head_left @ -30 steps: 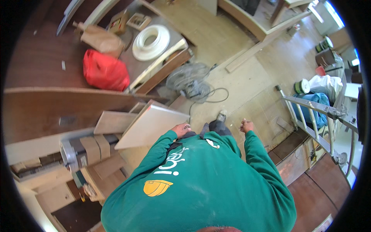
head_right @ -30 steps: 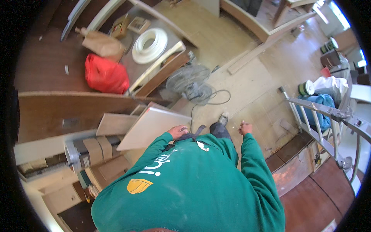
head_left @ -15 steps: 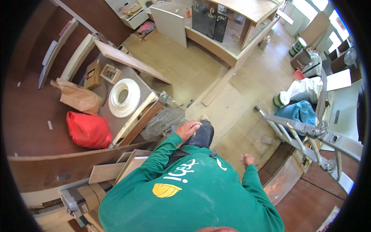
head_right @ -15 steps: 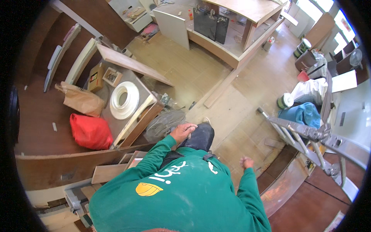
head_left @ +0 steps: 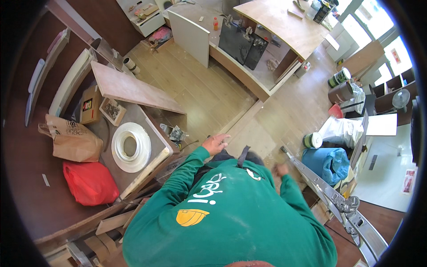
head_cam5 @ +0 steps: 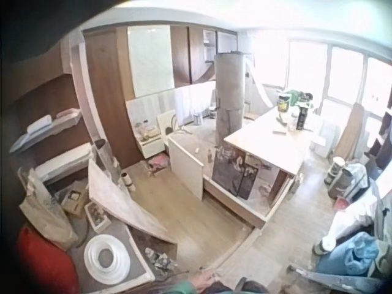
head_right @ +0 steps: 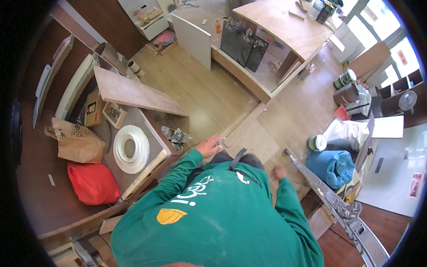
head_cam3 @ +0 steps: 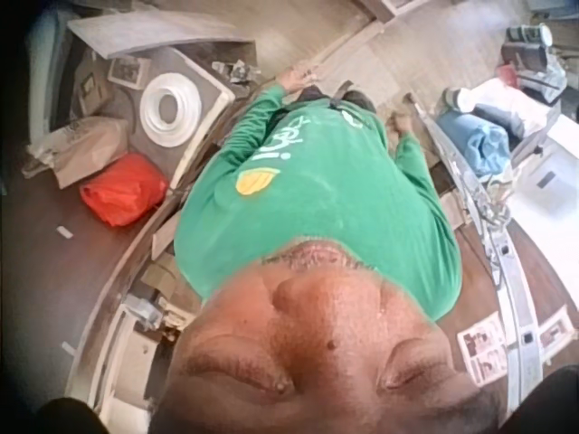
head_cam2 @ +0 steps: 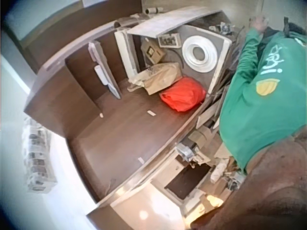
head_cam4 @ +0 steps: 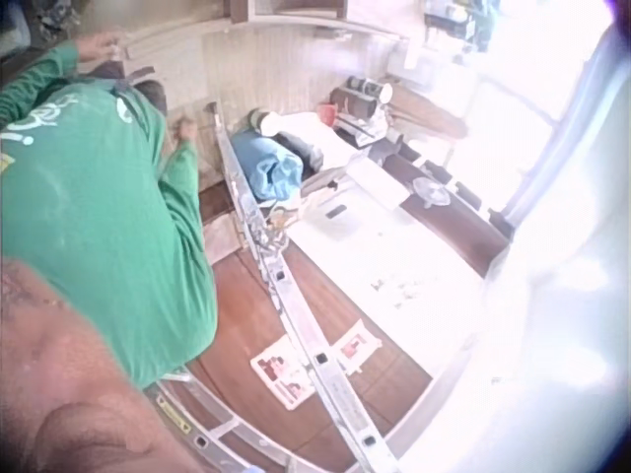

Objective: The person positions a large white panel on a workbench, then uses a utility knife to trim excess material along the edges. After trimming, the person sands the panel's edges with a sanding block.

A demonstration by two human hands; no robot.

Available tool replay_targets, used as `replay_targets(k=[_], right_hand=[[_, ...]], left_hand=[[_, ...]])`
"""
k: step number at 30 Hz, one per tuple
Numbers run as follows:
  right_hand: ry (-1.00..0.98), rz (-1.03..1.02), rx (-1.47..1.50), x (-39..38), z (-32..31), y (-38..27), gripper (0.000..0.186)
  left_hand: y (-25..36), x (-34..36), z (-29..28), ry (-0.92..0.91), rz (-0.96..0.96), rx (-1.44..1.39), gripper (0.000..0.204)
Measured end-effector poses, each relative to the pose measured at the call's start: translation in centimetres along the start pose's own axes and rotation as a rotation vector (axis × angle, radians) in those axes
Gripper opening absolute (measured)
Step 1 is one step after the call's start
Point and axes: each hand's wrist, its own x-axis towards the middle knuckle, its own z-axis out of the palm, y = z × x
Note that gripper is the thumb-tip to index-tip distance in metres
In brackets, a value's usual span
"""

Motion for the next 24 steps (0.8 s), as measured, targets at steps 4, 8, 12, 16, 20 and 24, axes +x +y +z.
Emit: replay_targets(k=[4, 8, 12, 16, 20, 24], right_hand=[[0.182, -0.060, 0.725, 4.5, -5.5, -16.6, 0.037], [0.125, -0.222, 0.514, 6.5, -7.5, -25.3, 0.047], [-0.025, -0.264, 0.022, 10.6, -2.4, -28.7, 0.039], [-0.055, -0.567, -0.521, 19.7, 1.0, -25.7, 0.038], [-0.334, -0.657, -0.871, 23.7, 2.0, -31.6, 0.040], [-0.390, -0.094, -0.301, 28.6, -0.5, -38.4, 0.032]], left_hand=[[-2.1, 0.6, -5.1, 0.089, -0.046, 0.166, 0.052], [-5.8, 1.0, -5.9, 0.062, -0.129, 0.146, 0.059], [-10.1, 0.7, -6.0, -0.119, -0.339, 0.063, 0.068], [-14.2, 4.3, -7.8, -0.202, -0.400, 0.064, 0.076], [-14.1, 8.7, -14.9, -0.154, -0.633, 0.020, 0.074], [-19.0, 14.2, -18.9, -0.173, -0.628, 0.110, 0.071]])
